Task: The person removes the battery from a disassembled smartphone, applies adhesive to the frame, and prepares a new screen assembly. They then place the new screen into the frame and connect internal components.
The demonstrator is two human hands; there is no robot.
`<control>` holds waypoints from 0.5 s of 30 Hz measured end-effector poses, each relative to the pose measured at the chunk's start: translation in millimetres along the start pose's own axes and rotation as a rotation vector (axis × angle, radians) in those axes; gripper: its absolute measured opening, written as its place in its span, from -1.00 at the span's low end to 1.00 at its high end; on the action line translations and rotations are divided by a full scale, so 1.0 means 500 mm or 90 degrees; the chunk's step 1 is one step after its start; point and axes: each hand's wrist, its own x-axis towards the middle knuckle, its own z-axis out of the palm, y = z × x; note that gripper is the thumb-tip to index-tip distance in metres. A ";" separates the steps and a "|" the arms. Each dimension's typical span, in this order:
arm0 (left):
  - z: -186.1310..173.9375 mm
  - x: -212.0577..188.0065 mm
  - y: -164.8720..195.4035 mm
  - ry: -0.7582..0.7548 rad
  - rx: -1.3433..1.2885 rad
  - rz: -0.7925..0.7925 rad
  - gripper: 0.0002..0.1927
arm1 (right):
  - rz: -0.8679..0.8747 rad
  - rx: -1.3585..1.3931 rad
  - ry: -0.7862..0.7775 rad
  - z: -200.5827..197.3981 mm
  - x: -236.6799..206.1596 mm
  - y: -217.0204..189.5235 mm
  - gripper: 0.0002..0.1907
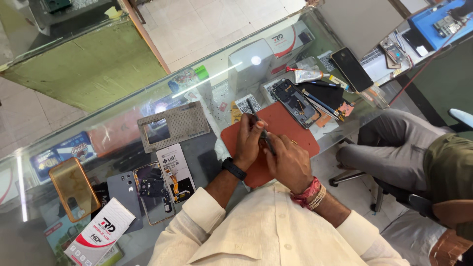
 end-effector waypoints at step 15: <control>0.026 -0.097 0.065 -0.084 -0.454 -0.280 -0.19 | 0.319 1.068 -0.077 0.050 -0.135 0.066 -0.67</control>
